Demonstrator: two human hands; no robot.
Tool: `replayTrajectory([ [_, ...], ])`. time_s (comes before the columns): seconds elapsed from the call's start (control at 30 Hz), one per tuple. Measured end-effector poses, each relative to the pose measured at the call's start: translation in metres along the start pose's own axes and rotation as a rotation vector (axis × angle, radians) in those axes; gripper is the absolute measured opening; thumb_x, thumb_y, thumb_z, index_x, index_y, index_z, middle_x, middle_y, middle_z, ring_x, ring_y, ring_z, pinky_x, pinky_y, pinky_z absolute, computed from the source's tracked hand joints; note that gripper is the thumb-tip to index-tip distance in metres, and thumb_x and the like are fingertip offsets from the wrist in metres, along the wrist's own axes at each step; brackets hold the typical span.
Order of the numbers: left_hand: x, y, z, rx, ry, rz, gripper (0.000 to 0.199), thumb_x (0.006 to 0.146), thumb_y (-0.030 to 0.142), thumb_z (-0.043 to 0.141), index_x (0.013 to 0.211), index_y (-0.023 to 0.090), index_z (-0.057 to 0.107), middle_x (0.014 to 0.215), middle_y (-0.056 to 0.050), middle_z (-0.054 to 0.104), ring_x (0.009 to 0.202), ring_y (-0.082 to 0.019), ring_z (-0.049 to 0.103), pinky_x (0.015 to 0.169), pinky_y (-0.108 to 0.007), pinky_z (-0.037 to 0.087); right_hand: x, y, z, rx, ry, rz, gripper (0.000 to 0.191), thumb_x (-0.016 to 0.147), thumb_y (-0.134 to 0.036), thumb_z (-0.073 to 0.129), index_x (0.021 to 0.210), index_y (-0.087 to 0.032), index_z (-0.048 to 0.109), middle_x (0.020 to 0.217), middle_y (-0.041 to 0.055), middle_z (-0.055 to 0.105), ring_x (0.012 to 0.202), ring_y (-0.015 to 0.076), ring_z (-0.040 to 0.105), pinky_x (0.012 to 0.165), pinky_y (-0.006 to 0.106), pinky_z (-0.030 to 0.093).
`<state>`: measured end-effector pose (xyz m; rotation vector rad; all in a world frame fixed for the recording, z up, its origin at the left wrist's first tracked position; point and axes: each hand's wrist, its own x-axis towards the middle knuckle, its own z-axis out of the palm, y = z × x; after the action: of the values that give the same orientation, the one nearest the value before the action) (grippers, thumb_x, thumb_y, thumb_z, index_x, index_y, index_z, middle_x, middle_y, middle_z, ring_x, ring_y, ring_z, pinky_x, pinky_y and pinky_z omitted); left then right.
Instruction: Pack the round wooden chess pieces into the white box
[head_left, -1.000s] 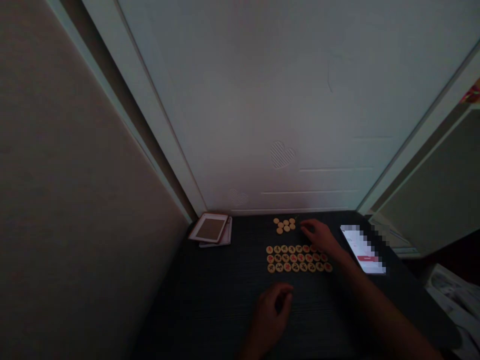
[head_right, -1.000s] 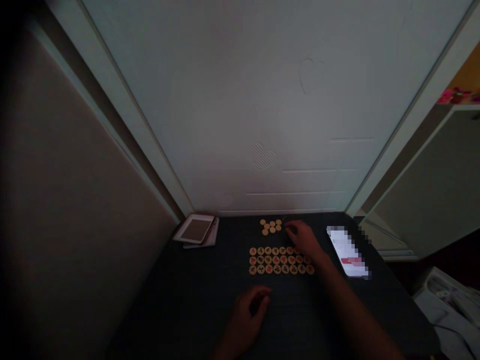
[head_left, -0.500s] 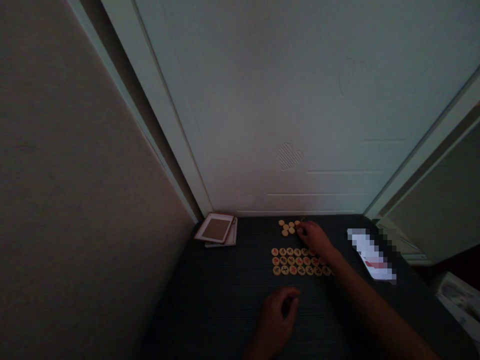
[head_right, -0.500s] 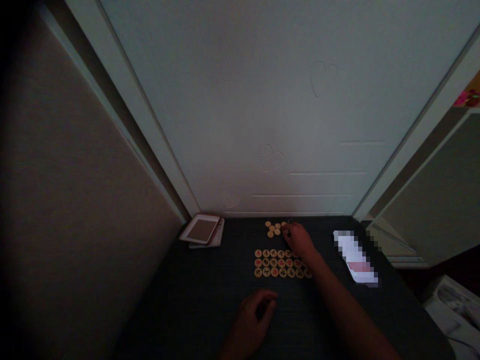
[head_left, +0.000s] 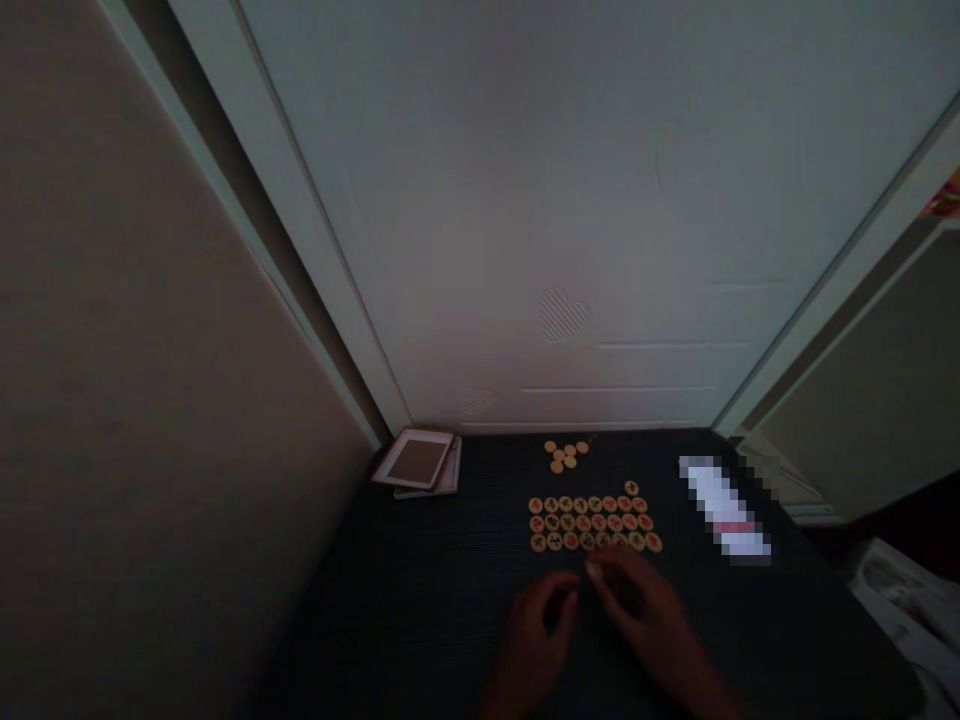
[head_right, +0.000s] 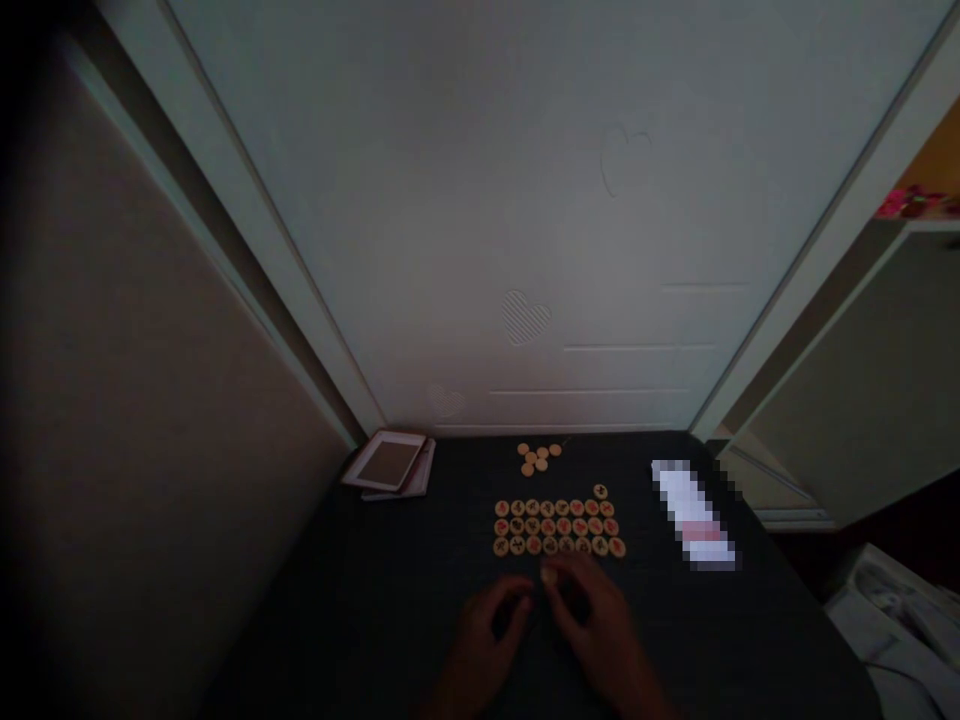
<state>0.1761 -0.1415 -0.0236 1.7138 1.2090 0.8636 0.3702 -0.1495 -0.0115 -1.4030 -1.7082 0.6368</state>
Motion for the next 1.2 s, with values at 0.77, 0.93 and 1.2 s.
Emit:
replayTrajectory([
  [0.77, 0.002, 0.008, -0.001, -0.049, -0.049, -0.006, 0.022, 0.099, 0.037, 0.059, 0.112, 0.024, 0.070, 0.102, -0.004, 0.077, 0.093, -0.020, 0.071, 0.085, -0.029, 0.054, -0.033, -0.002, 0.035, 0.242, 0.101, 0.118, 0.030, 0.096, -0.049, 0.059, 0.111, -0.027, 0.074, 0.113, 0.0081, 0.076, 0.105, 0.0243, 0.073, 0.097, 0.036, 0.058],
  [0.93, 0.001, 0.010, -0.001, -0.032, -0.051, -0.019, 0.023, 0.099, 0.039, 0.058, 0.112, 0.024, 0.069, 0.103, -0.004, 0.077, 0.093, -0.020, 0.071, 0.085, -0.029, 0.054, -0.035, -0.001, 0.034, 0.255, 0.080, 0.112, 0.031, 0.099, -0.048, 0.056, 0.113, -0.027, 0.073, 0.115, 0.0084, 0.076, 0.107, 0.0238, 0.072, 0.097, 0.035, 0.057],
  [1.2, 0.002, 0.014, -0.002, -0.020, -0.053, -0.019, 0.023, 0.099, 0.041, 0.056, 0.098, 0.023, 0.070, 0.094, -0.003, 0.077, 0.085, -0.019, 0.071, 0.080, -0.028, 0.054, -0.036, 0.008, 0.035, 0.231, 0.088, 0.143, 0.034, 0.099, -0.052, 0.054, 0.109, -0.027, 0.075, 0.106, 0.0079, 0.078, 0.096, 0.0240, 0.074, 0.088, 0.033, 0.060],
])
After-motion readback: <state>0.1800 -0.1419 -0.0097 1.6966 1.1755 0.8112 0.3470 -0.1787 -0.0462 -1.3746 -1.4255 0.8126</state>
